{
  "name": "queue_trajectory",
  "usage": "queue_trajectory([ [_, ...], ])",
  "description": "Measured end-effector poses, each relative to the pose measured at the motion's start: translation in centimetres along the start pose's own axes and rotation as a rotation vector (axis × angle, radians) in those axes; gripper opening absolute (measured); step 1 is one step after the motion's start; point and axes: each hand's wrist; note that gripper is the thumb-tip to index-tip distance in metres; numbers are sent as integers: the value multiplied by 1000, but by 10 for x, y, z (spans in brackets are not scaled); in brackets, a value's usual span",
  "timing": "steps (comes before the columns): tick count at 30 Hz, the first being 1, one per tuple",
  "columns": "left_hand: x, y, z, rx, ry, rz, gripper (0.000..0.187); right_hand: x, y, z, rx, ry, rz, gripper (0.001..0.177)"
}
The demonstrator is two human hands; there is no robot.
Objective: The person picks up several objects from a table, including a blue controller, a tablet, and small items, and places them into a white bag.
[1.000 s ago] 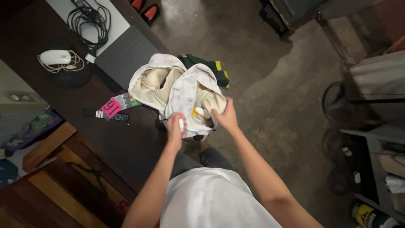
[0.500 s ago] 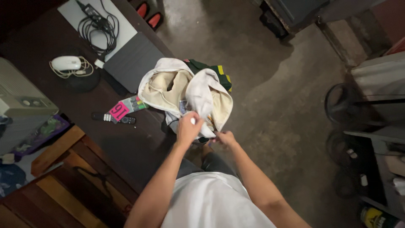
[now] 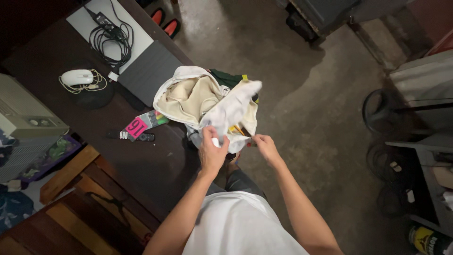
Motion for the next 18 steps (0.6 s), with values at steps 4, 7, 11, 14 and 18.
queue_trajectory([
  [4, -20, -2, 29, -24, 164, 235, 25, -7, -1, 0, -32, 133, 34, 33],
  [7, -50, -4, 51, -10, 400, 437, 31, -17, 0, -8, 25, 116, 79, 31],
  [11, -76, -8, 69, -6, 424, 342, 39, -19, -13, -1, -66, 75, 102, 30],
  [14, -80, -9, 77, -108, 381, 251, 23, -15, -20, 15, 37, 208, 193, 29],
  [18, -81, -9, 80, -230, 391, 251, 21, -13, -25, 33, -79, 122, 89, 29],
])
Point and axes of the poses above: each hand's wrist, its own y-axis towards the middle knuckle, its own x-axis out of the back of the hand, z = x × y, and after that the axes turned 1 degree about y, right-handed
